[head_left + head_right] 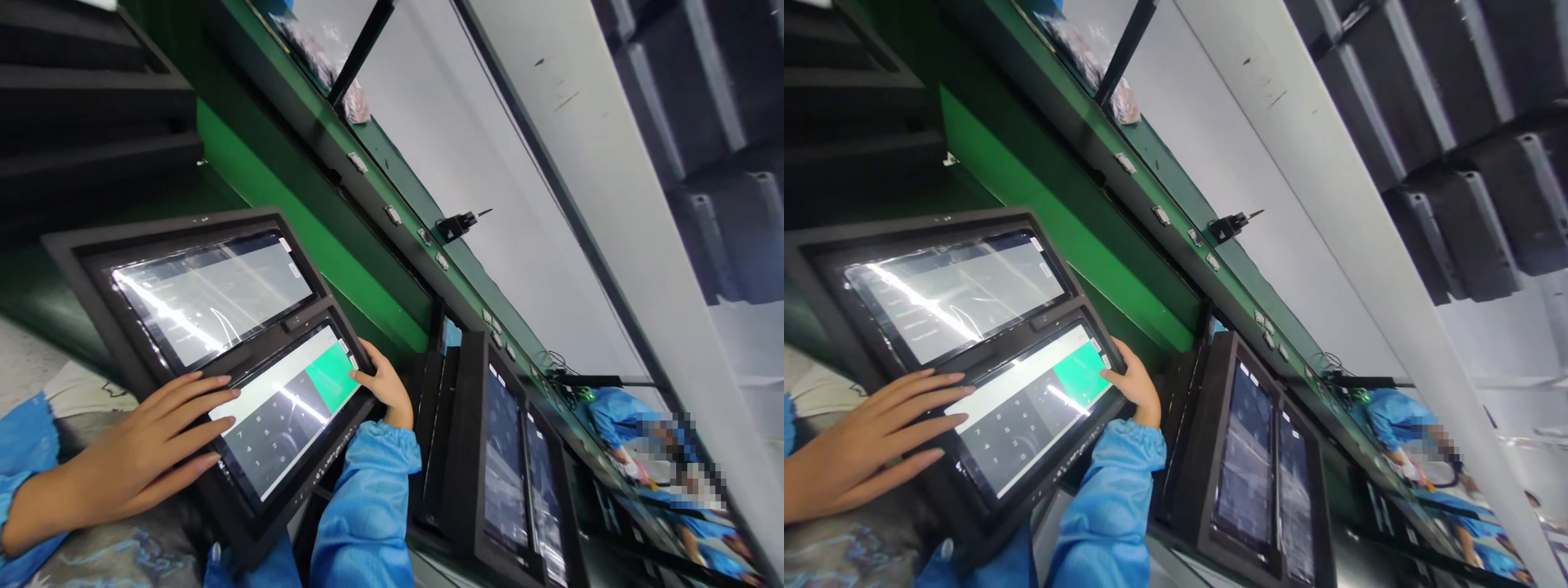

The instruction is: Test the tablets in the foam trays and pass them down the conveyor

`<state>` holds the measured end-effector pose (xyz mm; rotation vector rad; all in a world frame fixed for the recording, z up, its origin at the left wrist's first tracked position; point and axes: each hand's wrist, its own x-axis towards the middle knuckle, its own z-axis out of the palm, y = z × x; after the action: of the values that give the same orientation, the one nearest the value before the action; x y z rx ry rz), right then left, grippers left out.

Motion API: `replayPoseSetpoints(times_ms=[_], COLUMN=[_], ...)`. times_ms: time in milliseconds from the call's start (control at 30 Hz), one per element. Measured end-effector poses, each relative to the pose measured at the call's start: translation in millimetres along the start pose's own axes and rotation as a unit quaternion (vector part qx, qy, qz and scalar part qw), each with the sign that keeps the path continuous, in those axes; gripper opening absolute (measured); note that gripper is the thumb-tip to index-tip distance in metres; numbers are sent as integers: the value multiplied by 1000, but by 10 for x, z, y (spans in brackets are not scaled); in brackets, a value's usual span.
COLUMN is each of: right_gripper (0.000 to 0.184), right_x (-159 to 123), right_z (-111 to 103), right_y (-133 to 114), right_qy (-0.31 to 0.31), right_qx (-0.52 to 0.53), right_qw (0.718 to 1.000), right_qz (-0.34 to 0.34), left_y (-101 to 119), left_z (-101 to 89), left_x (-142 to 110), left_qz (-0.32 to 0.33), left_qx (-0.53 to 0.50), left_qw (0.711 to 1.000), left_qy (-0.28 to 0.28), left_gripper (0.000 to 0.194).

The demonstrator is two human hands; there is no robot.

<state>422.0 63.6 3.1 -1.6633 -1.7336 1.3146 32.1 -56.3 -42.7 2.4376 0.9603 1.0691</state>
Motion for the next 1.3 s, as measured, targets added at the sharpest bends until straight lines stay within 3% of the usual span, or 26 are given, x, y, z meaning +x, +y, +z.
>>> replayPoseSetpoints(times_ms=[267,567,667,967,1167,1300], right_gripper=[67,76,80,66,78,74], right_x=[19,-16,-18,84,-5,13], right_z=[61,54,35,150,73,78], right_y=[-5,58,58,37,19,6], right_qy=[24,21,14,47,20,18], right_qx=[7,11,10,-15,-3,-6], right_qw=[1000,1000,1000,999,1000,1000], right_qz=[-13,-17,-16,-2,-8,-6], left_y=[120,42,-11,-79,-109,-127], left_z=[135,-14,-26,-4,-1,2], left_x=[190,101,47,-58,-87,-124], left_qz=[-41,41,77,49,45,35], left_qx=[78,26,24,-35,-40,-36], left_qw=[994,997,996,998,998,999], left_qy=[-62,-62,-47,-9,-9,-4], left_gripper=[69,49,55,66,66,65])
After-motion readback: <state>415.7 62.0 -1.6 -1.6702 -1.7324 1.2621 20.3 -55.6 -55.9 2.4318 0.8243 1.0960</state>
